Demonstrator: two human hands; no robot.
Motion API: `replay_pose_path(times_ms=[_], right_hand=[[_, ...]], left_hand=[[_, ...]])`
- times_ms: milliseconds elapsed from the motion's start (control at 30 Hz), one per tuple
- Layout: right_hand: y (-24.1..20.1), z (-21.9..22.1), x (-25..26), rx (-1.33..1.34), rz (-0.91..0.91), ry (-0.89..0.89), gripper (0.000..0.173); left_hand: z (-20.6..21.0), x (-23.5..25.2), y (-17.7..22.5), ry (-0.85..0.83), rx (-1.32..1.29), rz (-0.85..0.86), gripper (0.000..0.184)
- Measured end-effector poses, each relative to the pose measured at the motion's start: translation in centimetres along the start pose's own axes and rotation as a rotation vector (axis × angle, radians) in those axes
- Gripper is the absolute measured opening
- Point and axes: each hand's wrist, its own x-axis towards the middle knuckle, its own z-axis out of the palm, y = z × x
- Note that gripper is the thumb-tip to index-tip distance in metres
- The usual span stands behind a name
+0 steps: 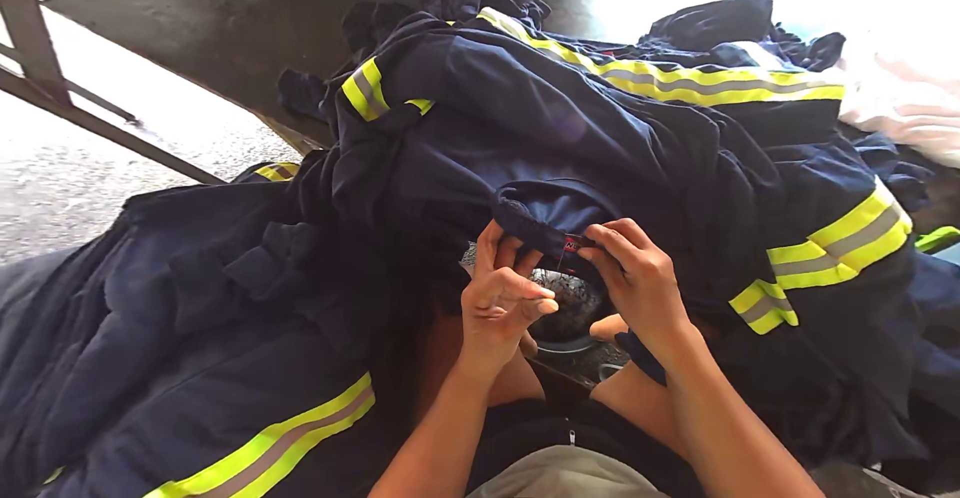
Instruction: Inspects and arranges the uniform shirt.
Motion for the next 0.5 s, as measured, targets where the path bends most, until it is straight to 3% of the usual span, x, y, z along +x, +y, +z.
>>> replay_pose_path(times_ms=[267,400,433,500], right_hand=[[0.7,-0.7,-0.1,0.035,0.066,0.059,0.021],[-0.1,-0.5,0.1,0.094,0.052,0.074,0.02],[-0.4,-0.2,0.1,0.1,0.036,0.071,0.02],[-0.9,0.3,0.1,0.09,-0.008,0.054,0.02]], left_hand=[[-0.1,0.1,0.1,0.011,-0.045,0.003,0.016],[1.6,1.2,0.0,0.258,0.058,-0.055,0.044],[1.9,1.5,-0.3,0.333,0.117,-0.06,0.044],[2.1,1.9,-0.8,0.496,0.166,-0.092,0.022]])
